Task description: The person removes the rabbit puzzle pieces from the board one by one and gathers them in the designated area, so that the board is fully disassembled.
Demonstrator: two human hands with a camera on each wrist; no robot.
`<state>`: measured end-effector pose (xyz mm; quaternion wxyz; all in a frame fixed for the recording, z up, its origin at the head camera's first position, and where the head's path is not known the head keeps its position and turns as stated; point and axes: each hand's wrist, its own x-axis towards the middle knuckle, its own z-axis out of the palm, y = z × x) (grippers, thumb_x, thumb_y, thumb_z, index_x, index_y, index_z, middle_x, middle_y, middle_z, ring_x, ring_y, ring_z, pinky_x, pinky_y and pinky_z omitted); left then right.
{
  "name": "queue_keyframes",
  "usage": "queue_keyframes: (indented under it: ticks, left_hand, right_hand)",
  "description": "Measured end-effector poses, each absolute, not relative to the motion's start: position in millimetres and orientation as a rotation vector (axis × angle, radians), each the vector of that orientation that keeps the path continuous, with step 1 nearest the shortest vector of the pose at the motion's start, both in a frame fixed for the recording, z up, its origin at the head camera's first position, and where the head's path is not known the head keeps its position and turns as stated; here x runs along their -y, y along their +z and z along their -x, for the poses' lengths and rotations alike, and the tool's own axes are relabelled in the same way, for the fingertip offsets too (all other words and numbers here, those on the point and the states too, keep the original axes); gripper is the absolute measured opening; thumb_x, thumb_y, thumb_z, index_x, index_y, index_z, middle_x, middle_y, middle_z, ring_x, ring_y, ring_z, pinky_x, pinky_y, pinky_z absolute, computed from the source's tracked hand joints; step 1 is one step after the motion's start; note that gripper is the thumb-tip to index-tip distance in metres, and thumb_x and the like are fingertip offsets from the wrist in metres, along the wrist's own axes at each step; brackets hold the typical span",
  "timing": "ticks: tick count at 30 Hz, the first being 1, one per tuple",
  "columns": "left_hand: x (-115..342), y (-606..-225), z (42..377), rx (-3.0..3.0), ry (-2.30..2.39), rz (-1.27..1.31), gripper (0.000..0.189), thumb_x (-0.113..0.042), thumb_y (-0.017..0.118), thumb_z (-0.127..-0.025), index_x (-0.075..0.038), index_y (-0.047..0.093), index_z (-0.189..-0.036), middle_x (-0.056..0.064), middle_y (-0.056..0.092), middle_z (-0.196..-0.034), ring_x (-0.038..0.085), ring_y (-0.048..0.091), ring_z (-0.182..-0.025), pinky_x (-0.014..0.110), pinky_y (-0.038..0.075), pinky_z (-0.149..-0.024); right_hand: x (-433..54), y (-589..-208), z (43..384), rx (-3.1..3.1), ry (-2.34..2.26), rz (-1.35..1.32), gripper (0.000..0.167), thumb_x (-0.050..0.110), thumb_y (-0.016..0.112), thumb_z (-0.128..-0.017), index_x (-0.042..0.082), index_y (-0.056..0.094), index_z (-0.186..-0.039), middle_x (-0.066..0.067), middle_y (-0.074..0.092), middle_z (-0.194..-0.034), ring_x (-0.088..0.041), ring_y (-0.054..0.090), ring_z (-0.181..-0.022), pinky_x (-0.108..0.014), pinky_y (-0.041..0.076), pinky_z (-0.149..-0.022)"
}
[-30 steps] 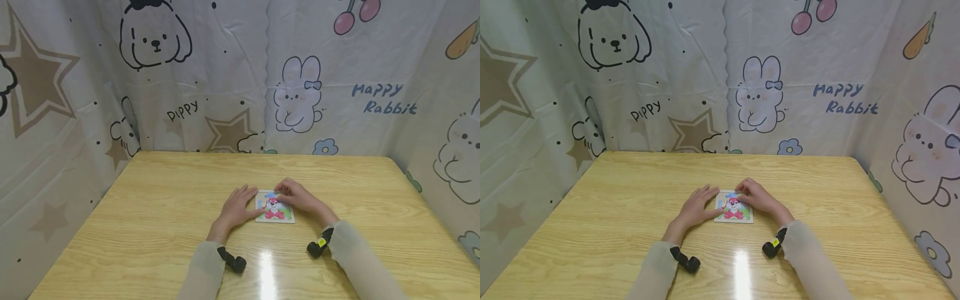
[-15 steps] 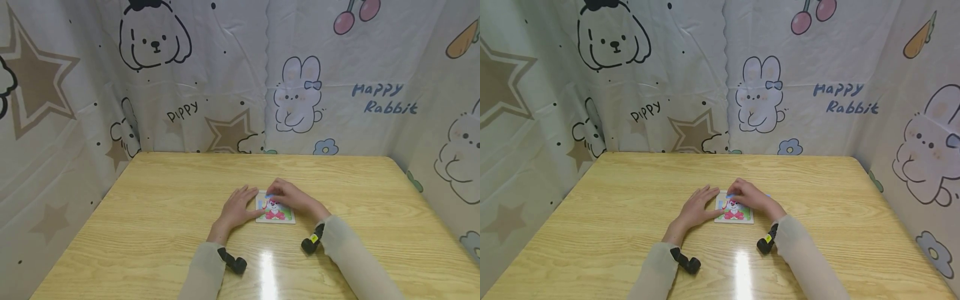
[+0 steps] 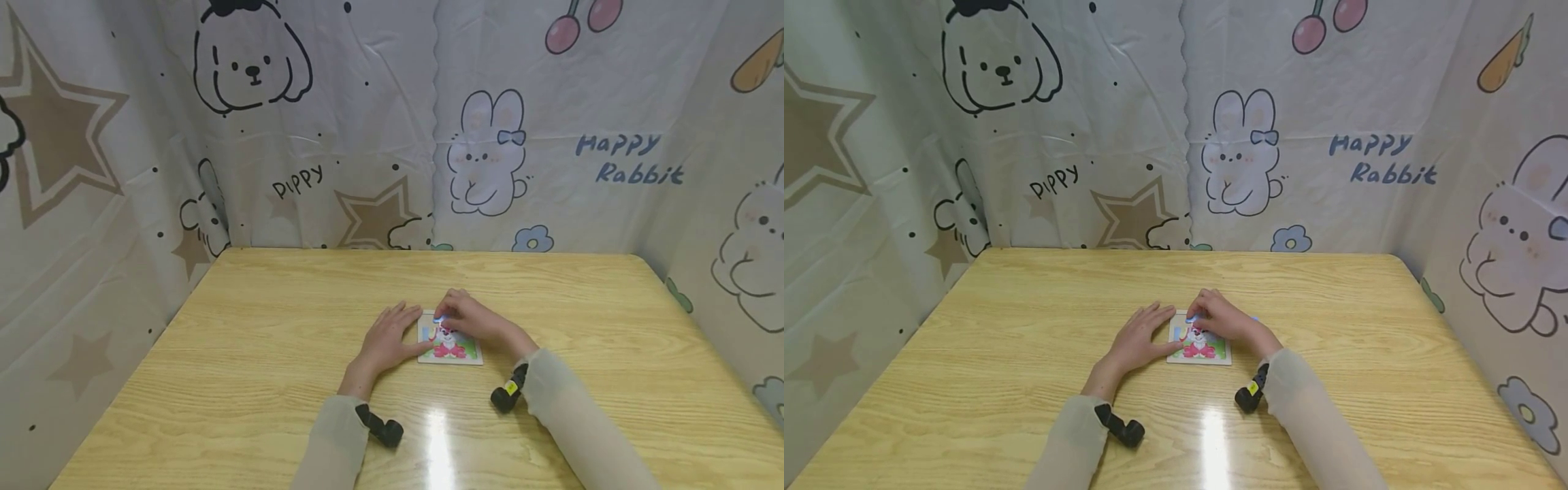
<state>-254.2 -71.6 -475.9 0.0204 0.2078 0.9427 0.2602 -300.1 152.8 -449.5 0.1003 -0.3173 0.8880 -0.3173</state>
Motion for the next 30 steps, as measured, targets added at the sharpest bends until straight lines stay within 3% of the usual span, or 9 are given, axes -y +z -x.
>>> queue_keyframes:
  ticks: [6, 15, 25, 30]
  left_hand:
    - [71.2, -475.4, 253.9, -2.921, 0.812, -0.634, 0.076, -0.058, 0.064, -0.087, -0.020, 0.042, -0.150, -0.002, 0.041, -0.156, 0.022, 0.023, -0.153, 0.043, 0.015, -0.129]
    - [71.8, -477.3, 255.0, -2.926, 0.828, -0.641, 0.075, -0.056, 0.065, -0.087, -0.019, 0.043, -0.149, -0.001, 0.042, -0.156, 0.023, 0.024, -0.152, 0.044, 0.016, -0.129]
    - [72.3, -477.4, 254.6, -2.924, 0.830, -0.649, 0.075, -0.056, 0.064, -0.088, -0.019, 0.044, -0.149, -0.002, 0.042, -0.156, 0.023, 0.024, -0.152, 0.044, 0.016, -0.128]
    - [71.7, -477.3, 254.6, -2.922, 0.825, -0.651, 0.075, -0.057, 0.064, -0.087, -0.019, 0.043, -0.149, -0.002, 0.042, -0.156, 0.023, 0.023, -0.152, 0.043, 0.015, -0.129]
  right_hand:
    - [-152.3, -451.4, 299.4, -2.681, -0.906, 0.985, 0.012, 0.010, 0.064, -0.093, 0.011, 0.070, -0.103, -0.004, 0.057, -0.103, -0.018, 0.045, -0.101, -0.027, 0.039, -0.088]
    - [-151.1, -450.4, 296.1, -2.688, -0.971, 0.925, 0.017, 0.011, 0.066, -0.092, 0.007, 0.065, -0.109, -0.006, 0.056, -0.107, -0.018, 0.054, -0.102, -0.033, 0.049, -0.092]
    - [-152.2, -449.6, 293.6, -2.686, -1.042, 0.801, 0.022, 0.014, 0.068, -0.092, 0.008, 0.065, -0.113, -0.007, 0.063, -0.108, -0.016, 0.057, -0.096, -0.025, 0.050, -0.083]
    - [-154.3, -448.5, 291.2, -2.689, -1.076, 0.809, 0.020, 0.010, 0.066, -0.092, 0.008, 0.066, -0.112, -0.007, 0.064, -0.109, -0.019, 0.059, -0.101, -0.033, 0.053, -0.089]
